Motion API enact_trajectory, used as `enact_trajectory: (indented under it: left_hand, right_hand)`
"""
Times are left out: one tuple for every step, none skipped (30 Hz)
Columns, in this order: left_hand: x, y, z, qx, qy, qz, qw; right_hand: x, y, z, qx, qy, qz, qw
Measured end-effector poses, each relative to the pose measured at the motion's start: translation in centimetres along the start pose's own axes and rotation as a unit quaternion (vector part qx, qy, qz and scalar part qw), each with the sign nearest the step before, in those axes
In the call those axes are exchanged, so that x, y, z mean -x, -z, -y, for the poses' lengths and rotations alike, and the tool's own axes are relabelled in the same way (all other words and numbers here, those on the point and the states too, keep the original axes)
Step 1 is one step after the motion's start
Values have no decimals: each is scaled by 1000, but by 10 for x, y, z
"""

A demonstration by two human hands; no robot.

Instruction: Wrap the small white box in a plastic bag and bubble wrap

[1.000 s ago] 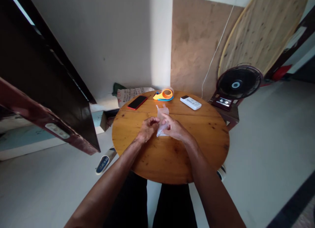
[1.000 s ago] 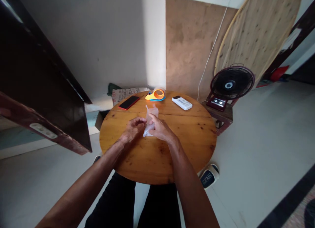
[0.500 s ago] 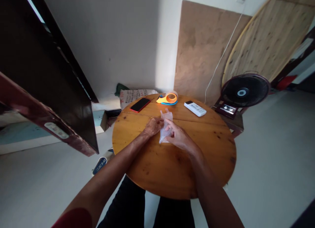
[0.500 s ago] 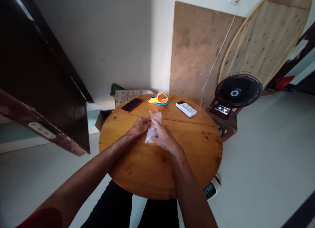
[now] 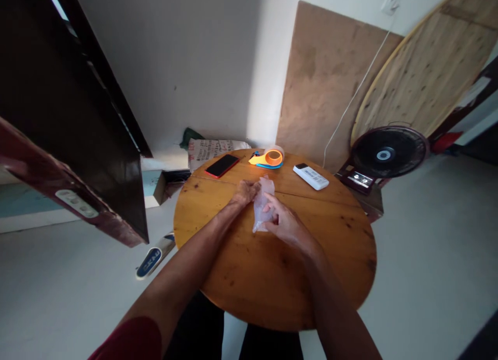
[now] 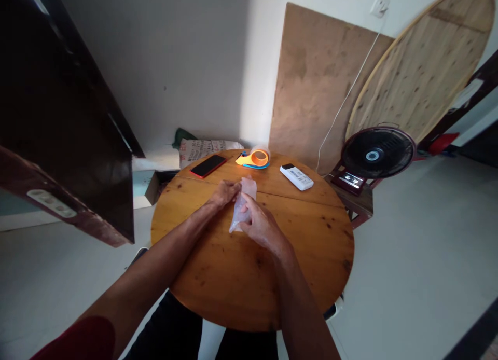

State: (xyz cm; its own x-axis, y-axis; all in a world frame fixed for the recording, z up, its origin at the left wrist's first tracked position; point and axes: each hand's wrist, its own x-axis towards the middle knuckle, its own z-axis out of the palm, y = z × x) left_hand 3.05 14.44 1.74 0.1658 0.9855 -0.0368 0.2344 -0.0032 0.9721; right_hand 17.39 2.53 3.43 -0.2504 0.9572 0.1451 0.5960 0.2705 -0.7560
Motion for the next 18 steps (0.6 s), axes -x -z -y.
enact_trajectory:
  left_hand:
    - [0,3,-1,21,13,13,1000]
    - [1,5,-2,44,29,25,998]
    - [2,8,-4,70,47,38,996]
    - [3,9,-5,93,64,49,992]
    - [4,10,-7,112,76,56,989]
    - [5,10,-8,129,81,62,986]
    - [6,9,-8,145,78,68,984]
    - [7,7,-9,160,70,72,982]
    - [7,5,-8,172,59,72,981]
    - [8,2,-8,177,48,68,981]
    - [7,0,-7,177,43,61,981]
    - [7,-2,-7,173,44,53,983]
    - [6,-4,-6,164,48,45,984]
    - [5,-4,-4,156,52,39,986]
    - [5,-5,-3,147,54,38,987]
    - [4,-5,-2,139,55,37,988]
    - [3,-5,0,130,54,34,989]
    - [3,-6,1,119,53,28,991]
  right_hand:
    - [0,1,2,3,0,1,1000]
    - [1,2,3,5,0,3,1000]
    - [1,2,4,7,1,5,1000]
    - [1,2,5,8,2,5,1000]
    - [1,2,5,8,2,5,1000]
    - [1,2,4,9,3,5,1000]
    - [1,2,3,10,3,5,1000]
    - [0,1,2,11,3,4,1000]
    - [0,1,1,12,2,2,1000]
    - [0,0,-1,14,1,2,1000]
    - [-1,0,-2,15,1,3,1000]
    - [-1,-1,-2,16,0,3,1000]
    - [-1,-1,-2,16,-2,2,1000]
    - [-1,-1,-2,16,-3,3,1000]
    - [0,0,-1,15,-5,3,1000]
    - [0,0,-1,15,-7,4,1000]
    - [0,0,0,16,-9,3,1000]
    - [1,0,1,19,-10,3,1000]
